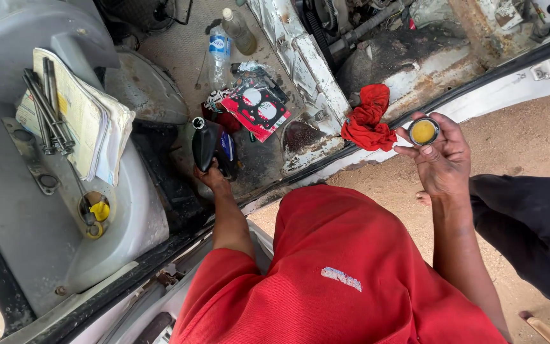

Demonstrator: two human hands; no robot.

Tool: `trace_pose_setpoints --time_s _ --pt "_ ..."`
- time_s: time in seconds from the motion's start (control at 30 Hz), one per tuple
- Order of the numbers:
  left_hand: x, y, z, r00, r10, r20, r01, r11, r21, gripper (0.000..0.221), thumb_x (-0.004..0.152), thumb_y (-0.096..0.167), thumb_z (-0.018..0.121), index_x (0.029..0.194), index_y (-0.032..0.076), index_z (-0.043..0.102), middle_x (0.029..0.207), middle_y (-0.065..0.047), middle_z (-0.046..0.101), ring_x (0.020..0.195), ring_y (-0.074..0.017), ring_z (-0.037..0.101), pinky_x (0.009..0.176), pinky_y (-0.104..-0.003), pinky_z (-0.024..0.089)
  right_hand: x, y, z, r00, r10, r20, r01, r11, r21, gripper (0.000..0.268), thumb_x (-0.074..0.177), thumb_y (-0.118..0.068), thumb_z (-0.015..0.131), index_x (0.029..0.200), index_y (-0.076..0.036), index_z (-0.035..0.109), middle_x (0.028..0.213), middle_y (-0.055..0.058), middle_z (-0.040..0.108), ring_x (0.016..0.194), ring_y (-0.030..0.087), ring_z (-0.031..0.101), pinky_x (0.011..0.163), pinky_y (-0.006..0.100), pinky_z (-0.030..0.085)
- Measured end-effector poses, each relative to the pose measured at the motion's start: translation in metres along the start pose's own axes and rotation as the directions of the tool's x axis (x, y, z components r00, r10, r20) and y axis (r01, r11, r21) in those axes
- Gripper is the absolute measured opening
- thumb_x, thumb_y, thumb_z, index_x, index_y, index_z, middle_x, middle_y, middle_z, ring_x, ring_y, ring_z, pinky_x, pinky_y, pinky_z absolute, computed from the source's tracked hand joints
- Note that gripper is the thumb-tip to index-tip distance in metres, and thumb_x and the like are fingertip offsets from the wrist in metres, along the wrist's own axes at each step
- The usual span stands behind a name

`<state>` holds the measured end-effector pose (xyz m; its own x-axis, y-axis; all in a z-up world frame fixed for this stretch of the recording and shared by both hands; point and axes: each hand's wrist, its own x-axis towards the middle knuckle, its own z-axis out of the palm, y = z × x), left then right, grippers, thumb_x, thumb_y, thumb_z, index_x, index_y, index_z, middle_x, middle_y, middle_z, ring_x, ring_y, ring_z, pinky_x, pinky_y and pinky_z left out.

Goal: Applying lubricant to a new engine gasket before installation.

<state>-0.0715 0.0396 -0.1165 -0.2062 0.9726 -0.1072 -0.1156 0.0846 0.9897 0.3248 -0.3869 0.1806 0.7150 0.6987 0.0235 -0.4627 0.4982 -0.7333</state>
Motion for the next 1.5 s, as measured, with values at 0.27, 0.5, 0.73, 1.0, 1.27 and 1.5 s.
trace_pose_setpoints --time_s 0.27,0.5,0.73,1.0,1.27,1.5 --pt "-0.012 -0.047 -0.044 0.945 -0.162 -0.286 0.185 0.981 0.056 0.062 0.078 -0.013 0.074 0.134 0.007 0.056 0.119 -0.007 0.067 0.103 -0.0249 0.064 0.089 -0.04 0.057 0.002 0.002 0.001 1.0 -0.012 -0.014 0.012 1.0 -0.002 0.05 0.1 0.002 0.07 0.147 -0.009 0.058 0.142 0.02 0.061 0.124 0.038 0.067 0.097 0.051 0.062" --pt "-0.048 -0.031 -0.041 0.934 -0.34 -0.109 0.182 0.19 0.965 0.06 0.105 0.048 0.077 0.113 -0.011 0.071 0.114 -0.019 0.074 0.105 -0.0302 0.069 0.094 -0.039 0.053 -0.005 0.009 0.0 0.999 -0.04 -0.014 0.04 0.999 -0.004 0.05 0.099 0.003 0.068 0.146 -0.01 0.056 0.15 0.021 0.057 0.13 0.04 0.065 0.101 0.053 0.063" --pt "-0.178 0.028 0.068 0.653 -0.538 0.533 0.246 0.816 0.524 0.03 0.1 0.024 0.068 0.109 -0.005 0.07 0.101 -0.015 0.074 0.09 -0.021 0.072 0.084 -0.034 0.059 -0.022 0.009 0.0 0.995 -0.07 -0.075 0.072 0.997 0.029 0.051 0.097 0.002 0.07 0.146 -0.008 0.056 0.151 0.023 0.056 0.13 0.041 0.064 0.1 0.053 0.062" --pt "-0.283 0.202 0.146 -0.517 -0.56 0.647 -0.287 0.826 0.485 0.077 0.101 0.066 0.033 0.156 0.014 0.042 0.166 -0.012 0.036 0.151 -0.0269 0.034 0.122 -0.044 0.026 -0.031 0.006 -0.004 0.99 -0.093 -0.111 0.094 0.996 0.007 0.05 0.097 -0.001 0.072 0.143 -0.007 0.056 0.151 0.022 0.055 0.132 0.04 0.063 0.104 0.054 0.061" --pt "-0.215 0.238 0.17 -0.591 -0.699 0.403 -0.612 0.714 0.339 0.066 0.099 0.057 0.053 0.15 0.015 0.044 0.156 -0.01 0.044 0.144 -0.026 0.042 0.118 -0.041 0.032 -0.034 0.011 -0.022 0.98 -0.136 -0.142 0.134 0.991 -0.02 0.049 0.096 -0.002 0.072 0.143 -0.009 0.058 0.149 0.021 0.058 0.131 0.04 0.063 0.106 0.055 0.059" --pt "-0.254 0.26 0.25 -0.018 -0.285 0.958 -0.571 0.79 0.224 0.031 0.097 0.032 0.068 0.117 0.009 0.072 0.108 -0.006 0.079 0.102 -0.0185 0.077 0.089 -0.034 0.061 -0.02 0.023 -0.039 0.987 -0.063 -0.151 0.059 0.998 -0.032 0.049 0.094 0.0 0.072 0.14 -0.01 0.059 0.149 0.019 0.058 0.136 0.041 0.059 0.112 0.059 0.056"
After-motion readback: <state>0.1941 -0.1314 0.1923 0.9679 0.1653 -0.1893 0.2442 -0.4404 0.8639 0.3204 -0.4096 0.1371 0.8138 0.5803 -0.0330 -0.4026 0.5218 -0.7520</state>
